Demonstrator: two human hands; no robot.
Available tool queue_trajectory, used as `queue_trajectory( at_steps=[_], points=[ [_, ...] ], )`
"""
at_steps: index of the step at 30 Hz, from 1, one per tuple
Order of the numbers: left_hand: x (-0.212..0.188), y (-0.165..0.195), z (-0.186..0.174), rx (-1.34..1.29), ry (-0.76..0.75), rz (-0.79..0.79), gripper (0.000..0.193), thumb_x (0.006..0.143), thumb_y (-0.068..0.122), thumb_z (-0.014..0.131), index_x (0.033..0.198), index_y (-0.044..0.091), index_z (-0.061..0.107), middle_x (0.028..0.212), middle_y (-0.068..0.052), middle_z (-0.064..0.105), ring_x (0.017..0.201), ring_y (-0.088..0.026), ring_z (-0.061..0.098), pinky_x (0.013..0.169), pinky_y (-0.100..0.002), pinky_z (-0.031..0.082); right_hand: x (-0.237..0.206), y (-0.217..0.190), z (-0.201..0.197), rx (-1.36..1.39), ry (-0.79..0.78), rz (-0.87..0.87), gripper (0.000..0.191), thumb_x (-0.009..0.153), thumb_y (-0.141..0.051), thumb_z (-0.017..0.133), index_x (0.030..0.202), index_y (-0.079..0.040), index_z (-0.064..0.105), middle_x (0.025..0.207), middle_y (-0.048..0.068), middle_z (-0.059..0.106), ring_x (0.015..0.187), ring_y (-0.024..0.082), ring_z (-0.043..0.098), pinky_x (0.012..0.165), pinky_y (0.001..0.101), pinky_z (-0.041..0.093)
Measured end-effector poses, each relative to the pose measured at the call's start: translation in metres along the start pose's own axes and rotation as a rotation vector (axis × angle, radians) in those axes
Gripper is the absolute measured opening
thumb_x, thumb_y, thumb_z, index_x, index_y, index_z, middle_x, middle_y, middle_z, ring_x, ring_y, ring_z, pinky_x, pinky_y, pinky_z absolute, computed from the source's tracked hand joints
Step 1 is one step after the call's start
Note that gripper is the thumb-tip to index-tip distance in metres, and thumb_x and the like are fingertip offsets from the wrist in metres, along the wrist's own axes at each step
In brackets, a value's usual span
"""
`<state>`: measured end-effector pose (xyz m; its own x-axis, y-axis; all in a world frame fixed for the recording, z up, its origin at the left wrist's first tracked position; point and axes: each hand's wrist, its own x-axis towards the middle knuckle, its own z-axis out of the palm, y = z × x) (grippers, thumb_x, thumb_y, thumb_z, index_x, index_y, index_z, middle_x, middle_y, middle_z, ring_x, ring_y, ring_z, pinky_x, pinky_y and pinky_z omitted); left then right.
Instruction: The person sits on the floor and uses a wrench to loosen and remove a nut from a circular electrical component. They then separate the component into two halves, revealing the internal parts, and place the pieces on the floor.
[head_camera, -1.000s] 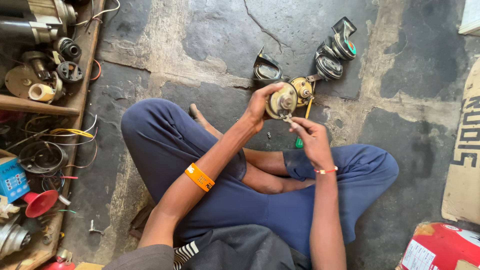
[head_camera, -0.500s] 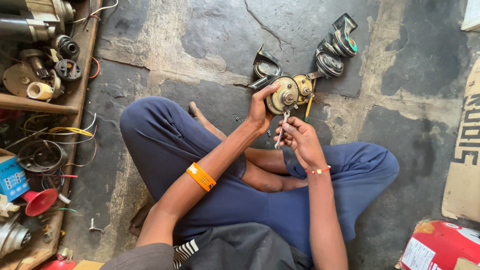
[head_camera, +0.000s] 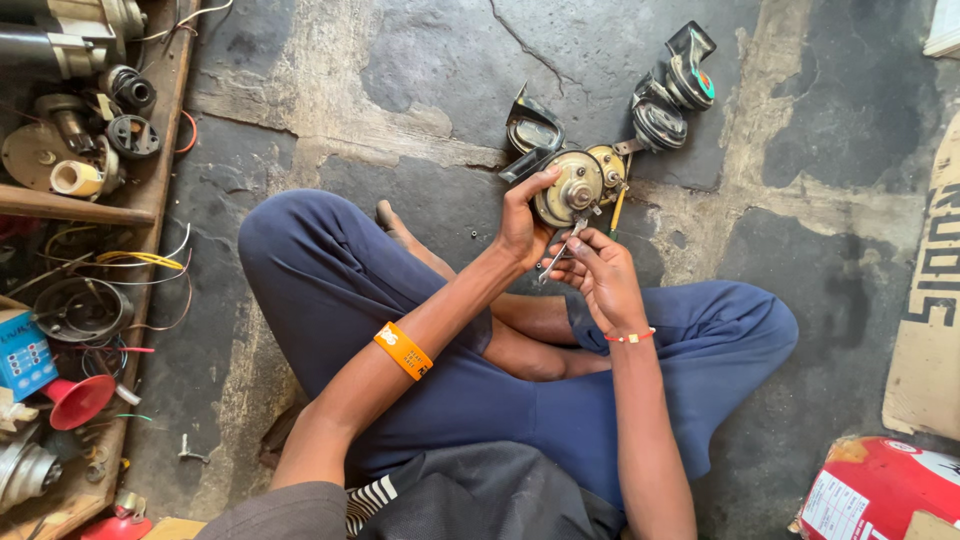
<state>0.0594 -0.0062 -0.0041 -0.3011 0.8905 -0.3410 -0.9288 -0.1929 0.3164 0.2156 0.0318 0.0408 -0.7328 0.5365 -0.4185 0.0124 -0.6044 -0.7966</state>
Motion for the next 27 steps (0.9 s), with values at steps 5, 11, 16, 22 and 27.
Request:
queue_trajectory(
  at_steps=[5, 11, 16, 22, 27],
  points=[
    [0.003, 0.004, 0.001, 0.051, 0.037, 0.033, 0.032, 0.096, 0.030, 0.065, 0.114, 0.003, 0.069, 0.104, -0.007, 0.073, 0.093, -0.017, 0.068, 0.084, -0.032, 0.055, 0.003, 0.002, -0.007, -0.104, 0.051, 0.010, 0.020, 0.104, -0.014, 0.059, 0.115, 0.000, 0.066, 0.092, 0.006, 0.070, 0.077, 0.014, 0.070, 0.066, 0.0250, 0.053],
    [0.002, 0.015, 0.008, 0.191, 0.110, -0.022, 0.033, 0.094, 0.035, 0.065, 0.112, 0.008, 0.071, 0.099, -0.005, 0.074, 0.086, -0.015, 0.070, 0.075, -0.031, 0.057, 0.002, -0.001, -0.028, -0.371, 0.062, -0.081, 0.023, 0.103, -0.014, 0.064, 0.117, 0.002, 0.074, 0.088, -0.001, 0.066, 0.073, 0.005, 0.053, 0.065, 0.0204, 0.042],
    [0.004, 0.020, 0.010, 0.307, 0.163, -0.129, 0.033, 0.091, 0.040, 0.065, 0.109, 0.012, 0.071, 0.095, -0.004, 0.074, 0.079, -0.015, 0.071, 0.067, -0.033, 0.060, -0.003, -0.009, -0.038, -0.465, 0.046, -0.178, 0.022, 0.104, -0.012, 0.060, 0.115, 0.003, 0.073, 0.092, 0.001, 0.069, 0.082, 0.006, 0.059, 0.074, 0.0206, 0.048],
    [0.008, 0.007, -0.001, 0.200, 0.160, -0.009, 0.032, 0.092, 0.033, 0.067, 0.112, 0.009, 0.072, 0.099, -0.002, 0.073, 0.086, -0.012, 0.070, 0.075, -0.031, 0.058, -0.002, -0.003, -0.019, -0.330, 0.004, -0.005, 0.020, 0.105, -0.015, 0.055, 0.112, 0.001, 0.065, 0.099, 0.011, 0.076, 0.079, 0.011, 0.067, 0.072, 0.0243, 0.052],
    [0.007, 0.000, -0.004, 0.083, 0.076, 0.001, 0.033, 0.096, 0.032, 0.065, 0.112, 0.004, 0.070, 0.101, -0.006, 0.072, 0.086, -0.015, 0.069, 0.076, -0.031, 0.057, 0.002, 0.000, -0.008, -0.148, -0.030, 0.067, 0.018, 0.106, -0.016, 0.055, 0.113, -0.001, 0.061, 0.101, 0.016, 0.075, 0.084, 0.019, 0.073, 0.071, 0.0299, 0.056]
  ],
)
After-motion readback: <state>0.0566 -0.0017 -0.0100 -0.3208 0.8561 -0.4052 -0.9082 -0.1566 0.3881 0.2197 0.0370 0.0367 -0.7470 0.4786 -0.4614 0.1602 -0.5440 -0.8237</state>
